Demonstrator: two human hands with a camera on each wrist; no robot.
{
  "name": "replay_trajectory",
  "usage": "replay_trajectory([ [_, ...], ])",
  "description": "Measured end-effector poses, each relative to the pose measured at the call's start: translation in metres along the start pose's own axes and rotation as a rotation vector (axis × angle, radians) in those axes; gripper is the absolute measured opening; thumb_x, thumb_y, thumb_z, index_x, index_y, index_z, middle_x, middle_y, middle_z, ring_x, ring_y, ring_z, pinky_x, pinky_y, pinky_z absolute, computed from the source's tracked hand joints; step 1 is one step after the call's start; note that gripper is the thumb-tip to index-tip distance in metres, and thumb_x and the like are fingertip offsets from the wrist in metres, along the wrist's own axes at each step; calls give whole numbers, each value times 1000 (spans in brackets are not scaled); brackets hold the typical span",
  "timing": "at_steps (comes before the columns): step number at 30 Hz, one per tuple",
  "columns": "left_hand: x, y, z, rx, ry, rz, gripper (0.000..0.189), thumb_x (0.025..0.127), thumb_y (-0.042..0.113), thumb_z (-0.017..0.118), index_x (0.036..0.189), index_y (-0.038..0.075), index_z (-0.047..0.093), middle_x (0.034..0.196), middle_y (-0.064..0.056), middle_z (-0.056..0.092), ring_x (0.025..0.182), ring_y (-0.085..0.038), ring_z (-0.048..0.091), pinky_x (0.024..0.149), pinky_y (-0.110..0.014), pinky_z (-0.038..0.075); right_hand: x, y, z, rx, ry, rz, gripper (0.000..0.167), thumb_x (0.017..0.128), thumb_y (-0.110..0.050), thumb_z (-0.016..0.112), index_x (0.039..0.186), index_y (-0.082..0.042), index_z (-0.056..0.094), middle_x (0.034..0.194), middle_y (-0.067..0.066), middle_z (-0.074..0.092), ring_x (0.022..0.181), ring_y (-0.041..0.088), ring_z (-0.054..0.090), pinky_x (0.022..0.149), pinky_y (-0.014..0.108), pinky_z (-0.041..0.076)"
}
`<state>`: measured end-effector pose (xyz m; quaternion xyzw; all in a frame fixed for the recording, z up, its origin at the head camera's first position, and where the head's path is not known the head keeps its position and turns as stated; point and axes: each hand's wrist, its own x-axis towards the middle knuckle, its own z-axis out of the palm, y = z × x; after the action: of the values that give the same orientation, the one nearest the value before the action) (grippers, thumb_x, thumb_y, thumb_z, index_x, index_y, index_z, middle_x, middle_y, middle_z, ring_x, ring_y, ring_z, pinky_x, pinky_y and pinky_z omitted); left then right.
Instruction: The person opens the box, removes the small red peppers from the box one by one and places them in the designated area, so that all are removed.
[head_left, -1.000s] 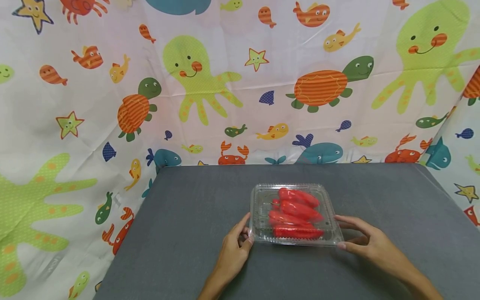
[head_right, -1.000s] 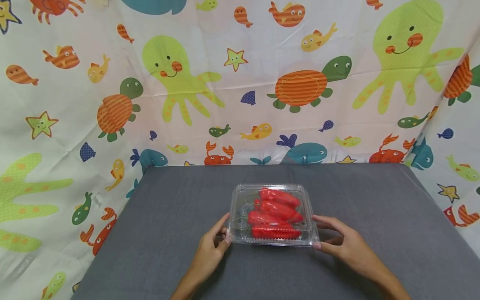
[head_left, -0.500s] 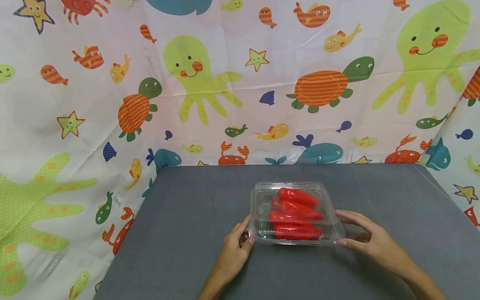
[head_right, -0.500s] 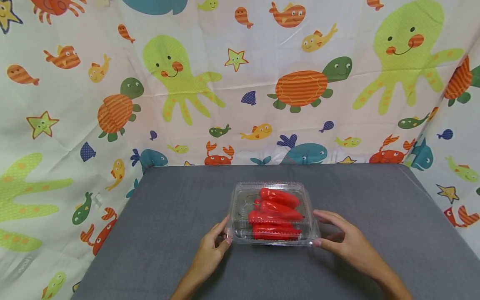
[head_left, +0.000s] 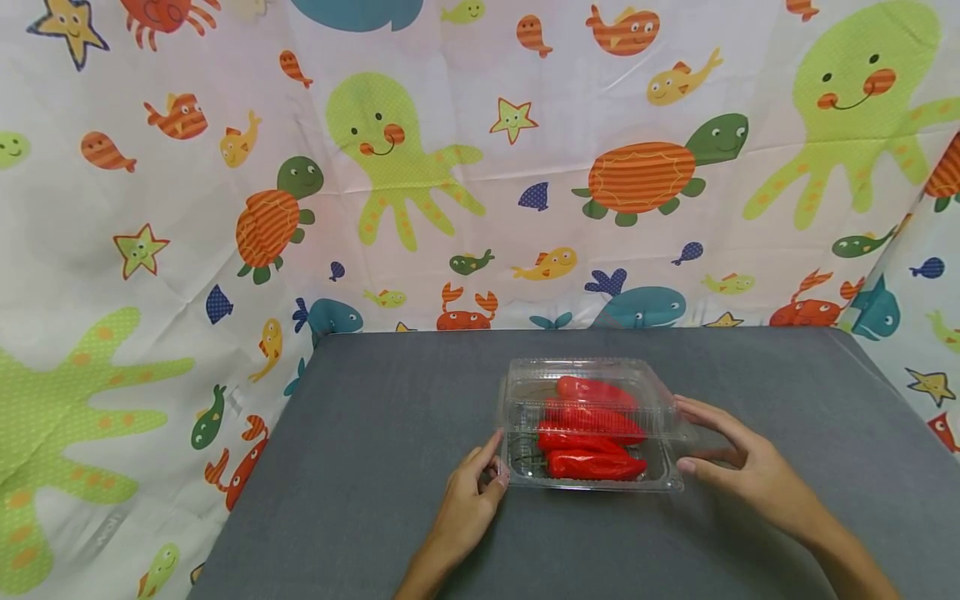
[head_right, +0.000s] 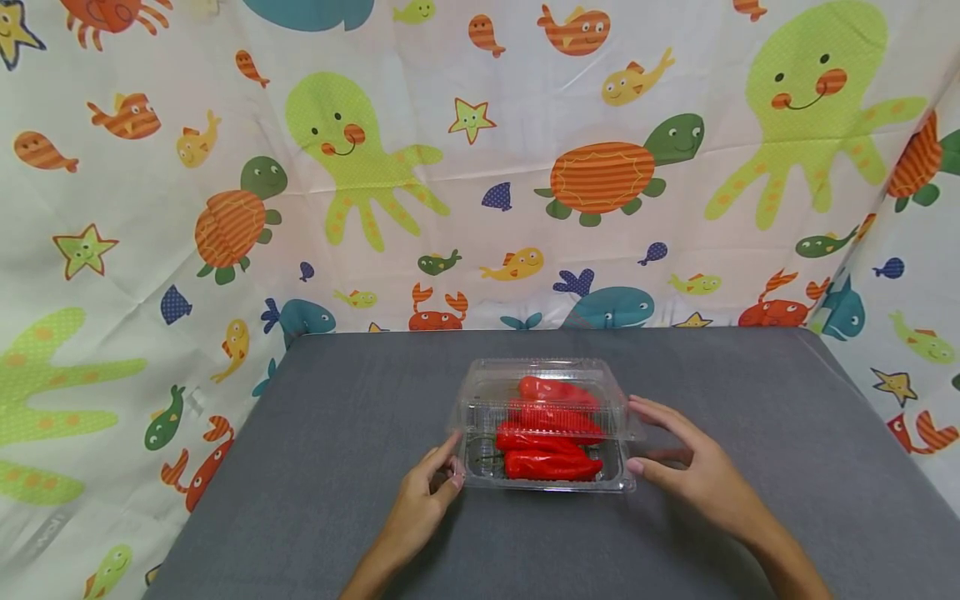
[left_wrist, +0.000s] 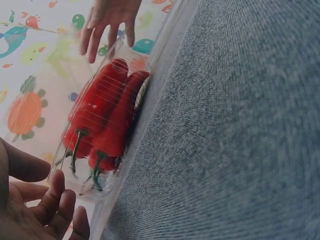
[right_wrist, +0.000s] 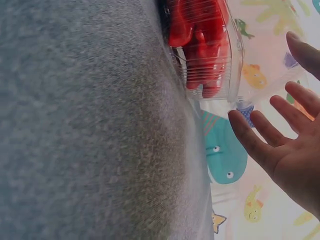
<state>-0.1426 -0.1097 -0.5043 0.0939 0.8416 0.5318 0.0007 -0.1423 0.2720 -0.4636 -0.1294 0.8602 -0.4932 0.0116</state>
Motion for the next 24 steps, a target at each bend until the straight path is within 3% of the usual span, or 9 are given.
replay_trajectory([
  [7,0,0,0,-21,-8,5,58,99,6,61,156,4,51,99,2,61,83,-9,52,73,-22,43,9,-5,-1,20,19,-7,77,100,-18,74,166,-28,36,168,16,37,133,-8,40,87,23,57],
  [18,-2,-1,-1,-57,-7,19,58,100,8,63,157,6,51,100,0,62,83,-9,52,74,-22,43,22,-8,-1,35,54,-76,81,100,-13,73,168,-27,31,170,3,36,138,-9,40,91,17,54],
  [24,-2,-1,-1,-54,-8,16,58,100,9,63,157,7,51,100,-1,61,83,-9,52,74,-22,43,31,-9,0,21,77,-72,85,99,-15,75,168,-31,29,171,4,35,147,9,39,95,12,49],
])
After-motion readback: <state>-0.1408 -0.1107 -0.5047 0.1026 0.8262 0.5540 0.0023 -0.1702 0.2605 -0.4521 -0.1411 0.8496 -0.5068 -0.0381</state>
